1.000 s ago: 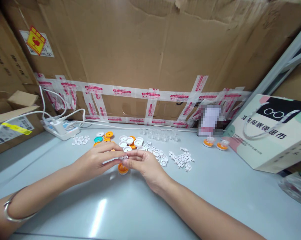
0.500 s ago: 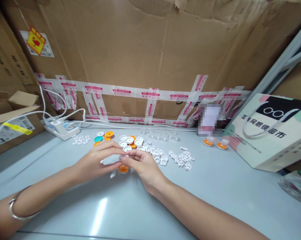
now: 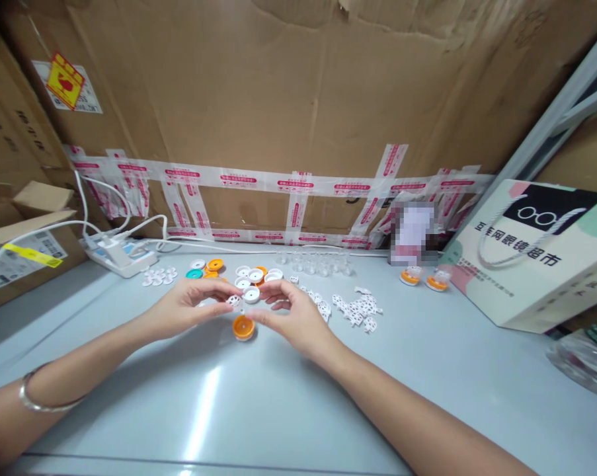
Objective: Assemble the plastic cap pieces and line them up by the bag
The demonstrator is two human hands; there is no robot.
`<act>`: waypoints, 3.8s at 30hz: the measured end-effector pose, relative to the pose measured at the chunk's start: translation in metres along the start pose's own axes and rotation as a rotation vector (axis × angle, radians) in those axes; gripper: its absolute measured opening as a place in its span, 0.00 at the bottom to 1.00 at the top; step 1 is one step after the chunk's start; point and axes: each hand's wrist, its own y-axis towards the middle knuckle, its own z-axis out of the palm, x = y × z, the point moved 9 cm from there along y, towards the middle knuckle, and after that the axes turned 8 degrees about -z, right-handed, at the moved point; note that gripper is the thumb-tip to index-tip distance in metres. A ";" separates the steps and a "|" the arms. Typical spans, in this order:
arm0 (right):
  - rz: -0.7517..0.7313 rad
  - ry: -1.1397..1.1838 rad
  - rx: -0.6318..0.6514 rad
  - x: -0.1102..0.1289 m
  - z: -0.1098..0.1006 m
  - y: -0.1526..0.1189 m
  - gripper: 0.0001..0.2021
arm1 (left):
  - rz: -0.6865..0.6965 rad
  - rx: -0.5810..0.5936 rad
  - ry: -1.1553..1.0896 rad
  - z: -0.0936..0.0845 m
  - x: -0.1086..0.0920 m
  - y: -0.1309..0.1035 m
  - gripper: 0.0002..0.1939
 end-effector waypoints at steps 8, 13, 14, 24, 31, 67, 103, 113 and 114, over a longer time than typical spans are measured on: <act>-0.132 -0.272 0.166 -0.012 0.031 -0.011 0.21 | 0.076 0.109 0.165 0.015 0.001 -0.002 0.12; -0.144 -0.191 0.158 -0.013 0.036 -0.010 0.17 | 0.128 0.104 0.220 0.018 -0.002 -0.004 0.09; -0.143 -0.181 0.157 -0.013 0.036 -0.010 0.17 | 0.129 0.104 0.231 0.018 -0.002 -0.004 0.10; -0.117 -0.119 0.151 -0.012 0.036 -0.011 0.18 | 0.156 0.119 0.291 0.024 -0.004 -0.006 0.10; -0.131 -0.103 0.161 -0.014 0.037 -0.011 0.18 | 0.201 0.136 0.297 0.023 -0.007 -0.004 0.07; -0.020 0.064 0.121 -0.017 0.036 -0.009 0.20 | 0.196 0.151 0.207 0.018 -0.002 -0.005 0.16; -0.037 0.168 0.103 0.020 0.018 -0.002 0.13 | -0.405 -0.082 -0.976 0.043 0.027 -0.031 0.13; -0.113 0.004 0.141 0.027 0.015 -0.005 0.13 | -0.389 -0.016 -1.009 0.048 0.029 -0.031 0.11; -0.118 0.010 0.152 0.028 0.015 -0.006 0.14 | -0.387 -0.001 -1.018 0.049 0.029 -0.030 0.11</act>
